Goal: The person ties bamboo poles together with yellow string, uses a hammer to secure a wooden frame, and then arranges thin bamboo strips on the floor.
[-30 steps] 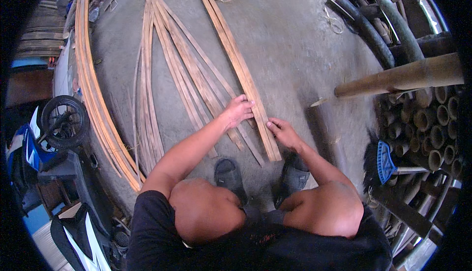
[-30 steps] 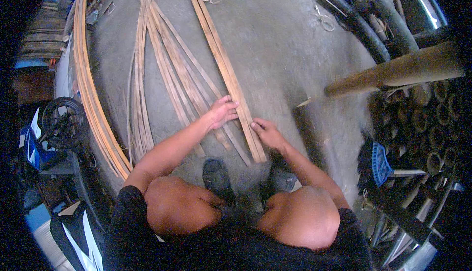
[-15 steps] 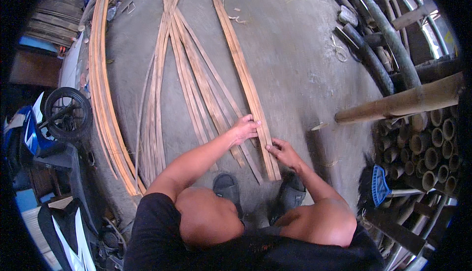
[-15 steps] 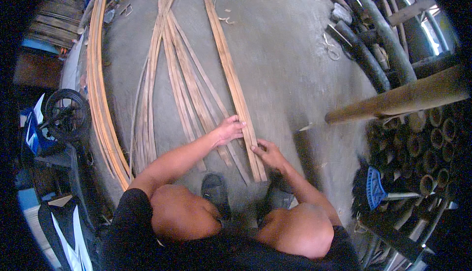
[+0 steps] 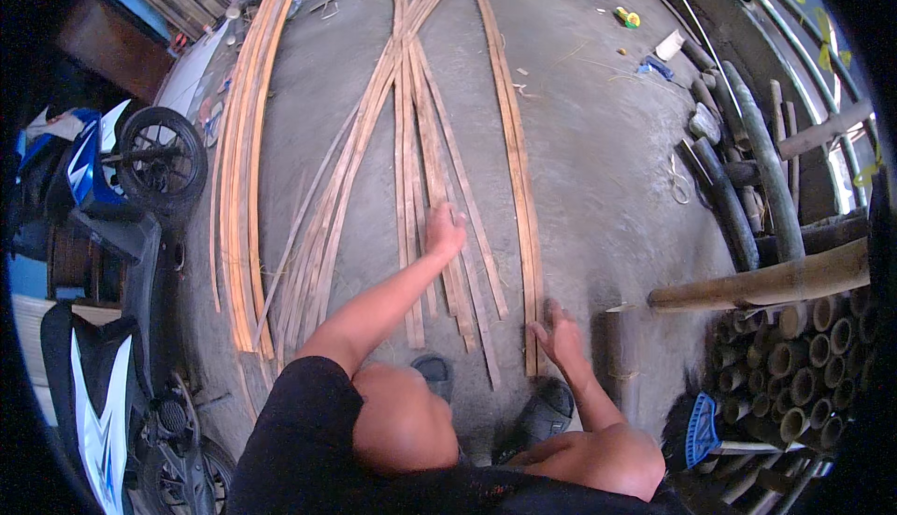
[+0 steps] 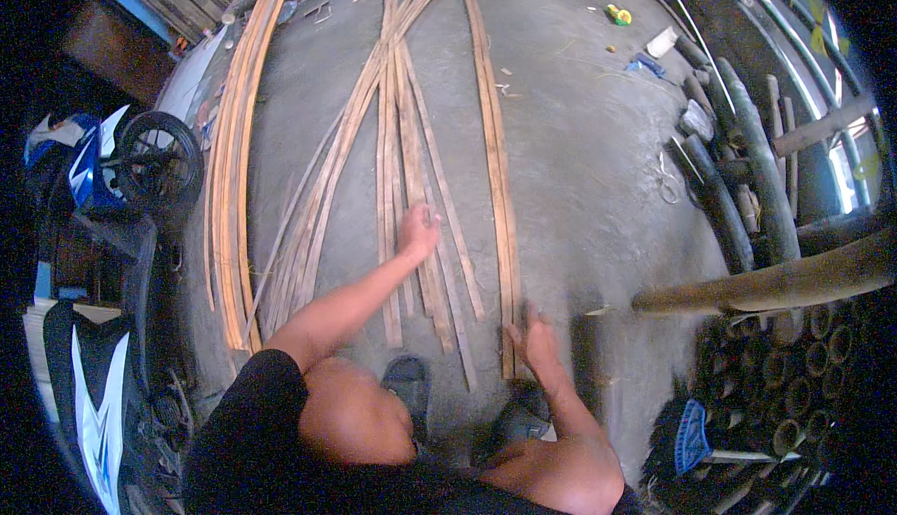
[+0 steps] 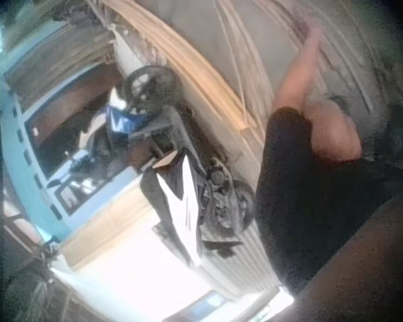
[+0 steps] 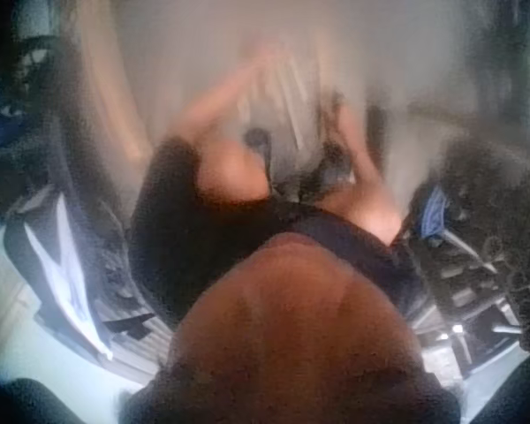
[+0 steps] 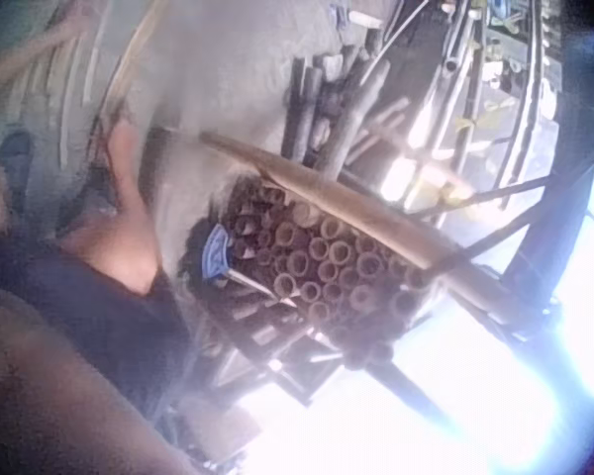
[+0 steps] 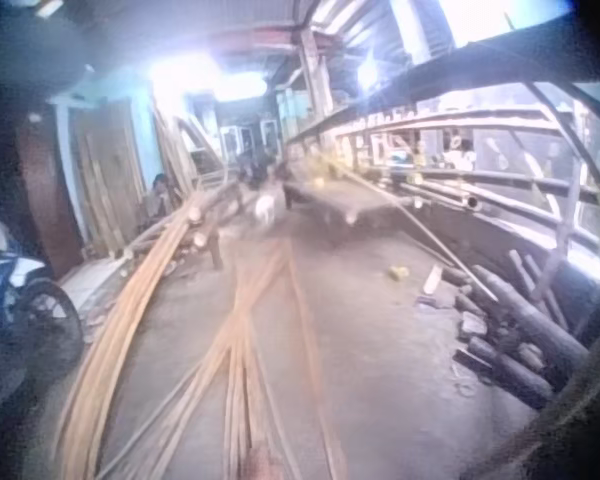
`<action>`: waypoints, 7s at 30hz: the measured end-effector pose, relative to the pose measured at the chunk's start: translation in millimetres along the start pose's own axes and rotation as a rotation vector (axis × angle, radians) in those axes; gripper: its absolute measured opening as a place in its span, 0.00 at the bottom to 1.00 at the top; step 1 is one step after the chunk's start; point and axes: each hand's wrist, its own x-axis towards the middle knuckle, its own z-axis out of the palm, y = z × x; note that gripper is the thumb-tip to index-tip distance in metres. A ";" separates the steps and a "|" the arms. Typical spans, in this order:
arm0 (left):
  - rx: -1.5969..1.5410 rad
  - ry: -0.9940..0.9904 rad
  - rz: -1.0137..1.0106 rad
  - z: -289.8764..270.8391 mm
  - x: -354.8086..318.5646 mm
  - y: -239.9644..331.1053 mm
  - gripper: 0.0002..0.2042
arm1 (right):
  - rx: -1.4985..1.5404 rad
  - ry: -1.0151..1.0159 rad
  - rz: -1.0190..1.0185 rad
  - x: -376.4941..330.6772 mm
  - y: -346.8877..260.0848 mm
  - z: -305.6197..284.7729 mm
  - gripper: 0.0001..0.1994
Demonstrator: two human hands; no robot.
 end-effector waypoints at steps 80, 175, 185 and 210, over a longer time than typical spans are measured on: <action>0.424 -0.784 0.795 45.7 -103.1 74.7 0.34 | 0.597 0.172 0.109 -30.6 33.2 28.1 0.21; -0.474 -0.655 -0.317 65.3 -82.0 66.6 0.33 | -0.102 0.170 -0.078 -9.2 22.6 18.8 0.26; -0.867 -0.632 -0.689 43.5 -62.3 59.5 0.23 | 0.403 0.356 -0.207 -36.6 -8.6 -6.6 0.18; -0.941 -0.770 -0.728 43.2 -100.2 33.5 0.19 | 0.654 0.128 0.136 -28.0 -25.1 66.0 0.15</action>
